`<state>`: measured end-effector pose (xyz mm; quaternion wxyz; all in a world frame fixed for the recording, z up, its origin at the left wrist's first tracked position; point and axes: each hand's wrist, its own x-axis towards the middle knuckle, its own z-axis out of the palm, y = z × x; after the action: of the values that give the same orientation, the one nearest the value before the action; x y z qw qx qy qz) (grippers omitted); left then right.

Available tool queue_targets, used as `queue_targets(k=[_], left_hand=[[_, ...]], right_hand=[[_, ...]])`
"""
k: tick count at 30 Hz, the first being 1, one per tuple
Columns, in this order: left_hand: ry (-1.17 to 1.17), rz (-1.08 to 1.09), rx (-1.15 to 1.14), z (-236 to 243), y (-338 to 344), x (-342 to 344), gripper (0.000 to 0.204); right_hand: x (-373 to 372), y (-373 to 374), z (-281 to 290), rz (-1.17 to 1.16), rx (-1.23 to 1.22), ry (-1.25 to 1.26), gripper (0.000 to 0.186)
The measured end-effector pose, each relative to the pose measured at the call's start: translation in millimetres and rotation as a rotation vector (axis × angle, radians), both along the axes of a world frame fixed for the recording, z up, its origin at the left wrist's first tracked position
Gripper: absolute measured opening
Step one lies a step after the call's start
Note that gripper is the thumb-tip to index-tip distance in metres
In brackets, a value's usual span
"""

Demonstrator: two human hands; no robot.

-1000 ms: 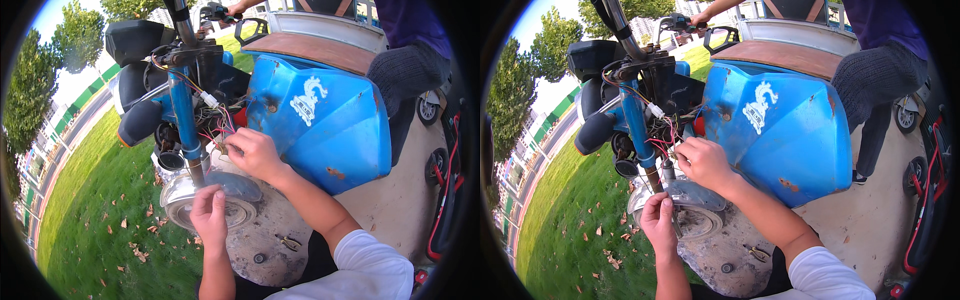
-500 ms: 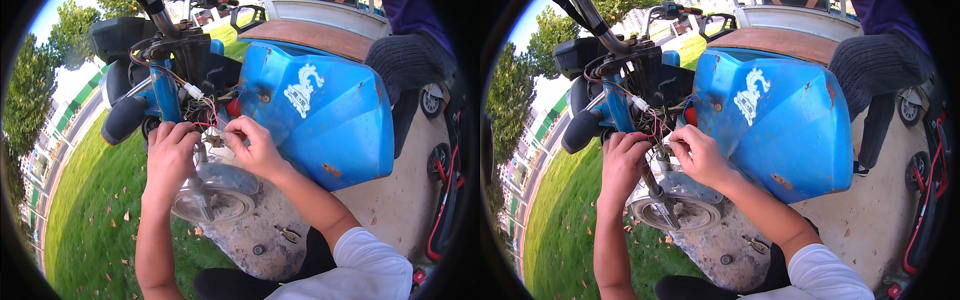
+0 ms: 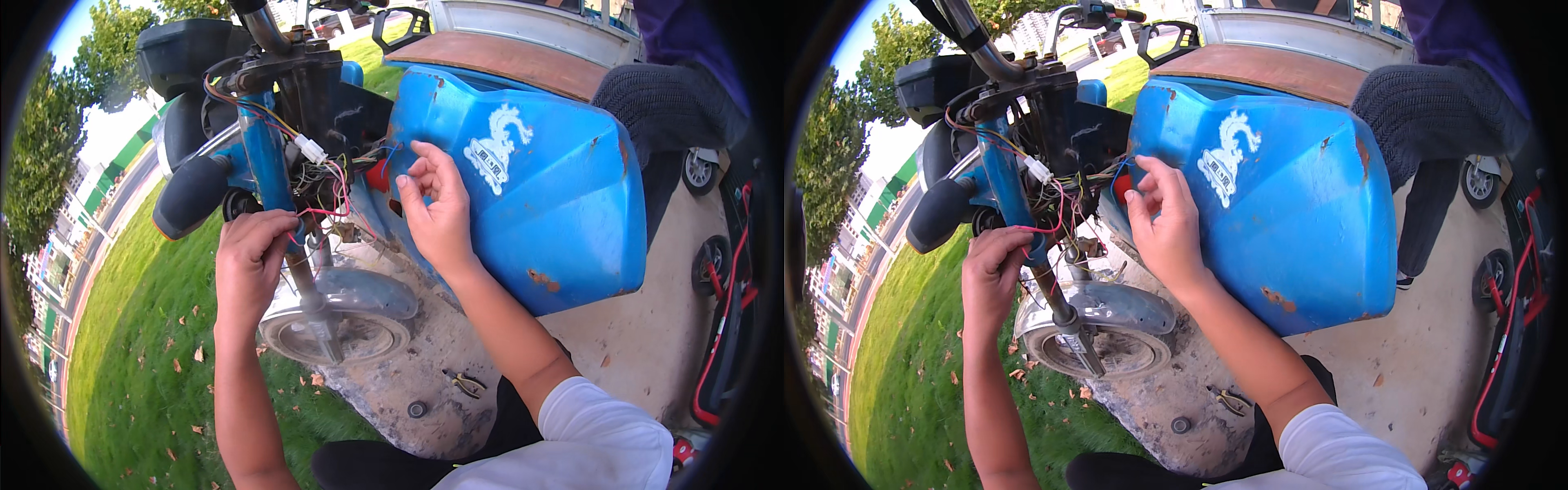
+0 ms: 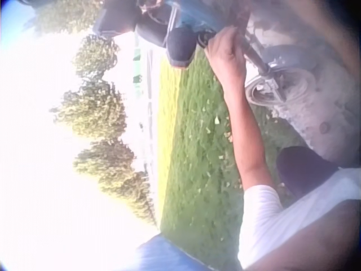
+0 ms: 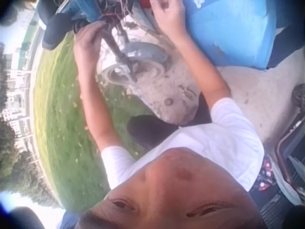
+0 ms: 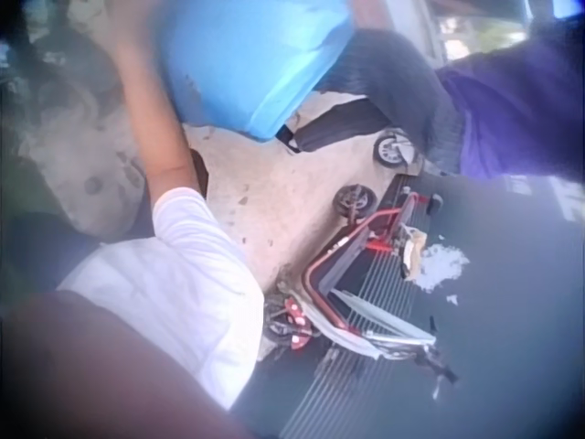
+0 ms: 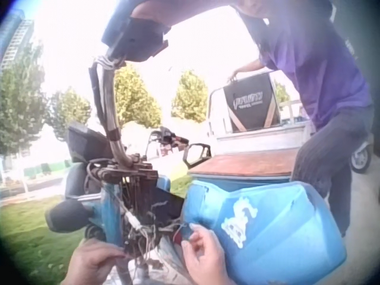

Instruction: The person works on the exposed wiring of a blue scooter's front assembly, separating and twisting wires by hand. Another person sits on the scooter seat nearby. The camera wearer then stands and walks away from the scooter.

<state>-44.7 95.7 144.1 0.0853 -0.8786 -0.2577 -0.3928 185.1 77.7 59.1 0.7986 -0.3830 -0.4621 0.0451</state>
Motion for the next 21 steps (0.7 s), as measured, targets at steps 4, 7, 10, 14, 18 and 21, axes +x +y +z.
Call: queue_targets(k=[4, 7, 10, 14, 18, 21], left_hand=[[-0.024, 0.01, -0.032, -1, 1, -2, 0.017], [-0.02, 0.005, -0.024, -2, 2, -4, 0.017], [-0.029, 0.012, -0.023, -3, 1, -5, 0.017], [-0.027, 0.018, -0.04, -3, 0, -5, 0.016], [-0.02, 0.015, -0.038, -3, -1, -5, 0.016], [-0.025, 0.028, -0.052, -4, -2, -4, 0.016]], right_hand=[[5, 16, 16, -0.303, -0.124, -0.33, 0.019], [4, 11, 7, -0.257, 0.084, -0.294, 0.015], [1, -5, -11, -0.122, 0.097, -0.213, 0.014], [-6, -18, -18, 0.117, 0.147, 0.036, 0.024], [-9, -3, 3, 0.356, 0.19, 0.358, 0.038], [-5, 28, 20, 0.356, 0.244, 0.352, 0.042]])
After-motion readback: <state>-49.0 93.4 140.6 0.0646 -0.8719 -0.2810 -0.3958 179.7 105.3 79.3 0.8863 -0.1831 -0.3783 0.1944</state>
